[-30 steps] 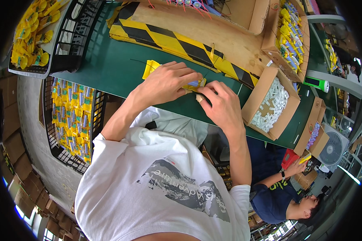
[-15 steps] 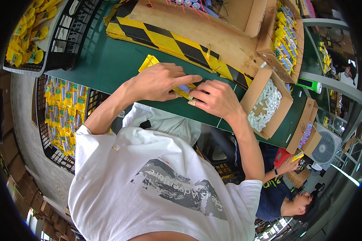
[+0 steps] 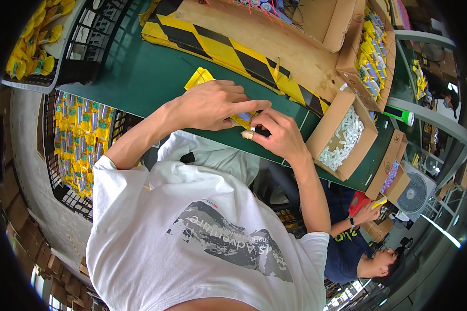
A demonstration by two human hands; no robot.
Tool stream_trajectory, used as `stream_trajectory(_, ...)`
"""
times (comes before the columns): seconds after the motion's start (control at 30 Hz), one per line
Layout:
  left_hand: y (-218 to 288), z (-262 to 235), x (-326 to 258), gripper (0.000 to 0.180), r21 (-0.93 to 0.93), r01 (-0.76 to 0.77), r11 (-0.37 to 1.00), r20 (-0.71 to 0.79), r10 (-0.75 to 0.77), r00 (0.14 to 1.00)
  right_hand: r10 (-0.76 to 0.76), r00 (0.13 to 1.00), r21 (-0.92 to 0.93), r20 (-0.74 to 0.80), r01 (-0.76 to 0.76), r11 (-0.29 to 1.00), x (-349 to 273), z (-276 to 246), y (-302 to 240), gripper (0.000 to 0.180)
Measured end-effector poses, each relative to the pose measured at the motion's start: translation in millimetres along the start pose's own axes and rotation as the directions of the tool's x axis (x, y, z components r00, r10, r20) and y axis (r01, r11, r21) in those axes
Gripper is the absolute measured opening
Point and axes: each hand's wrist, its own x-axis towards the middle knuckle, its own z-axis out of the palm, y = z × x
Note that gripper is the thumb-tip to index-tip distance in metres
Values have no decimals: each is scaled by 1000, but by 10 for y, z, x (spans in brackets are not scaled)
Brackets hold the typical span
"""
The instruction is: The person assembles small electronic components by inserting batteries and wires into plastic casings by hand, using a small hand tool to aid in the assembly.
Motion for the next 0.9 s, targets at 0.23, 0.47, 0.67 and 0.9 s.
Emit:
stream_trajectory(0.23, -24, 15, 2, 66, 30, -75, 997, -26, 76, 997, -160, 970, -77, -180, 149, 986, -114, 17, 47, 25)
stream_trajectory(0.47, 61, -71, -66, 34, 45, -109, 993, -88, 113, 990, 102, 883, 220, -457, 1, 975, -351, 204, -136, 19)
stream_trajectory(0.67, 162, -41, -14, 27, 203, -116, 972, -30, 124, 992, 392, 817, 479, -422, -167, 862, -608, 354, -185, 21)
stream_trajectory(0.9, 384, 81, -67, 31, 409, -27, 912, 4, 28, 1000, 341, 812, 384, -473, -159, 910, -641, 187, -217, 20)
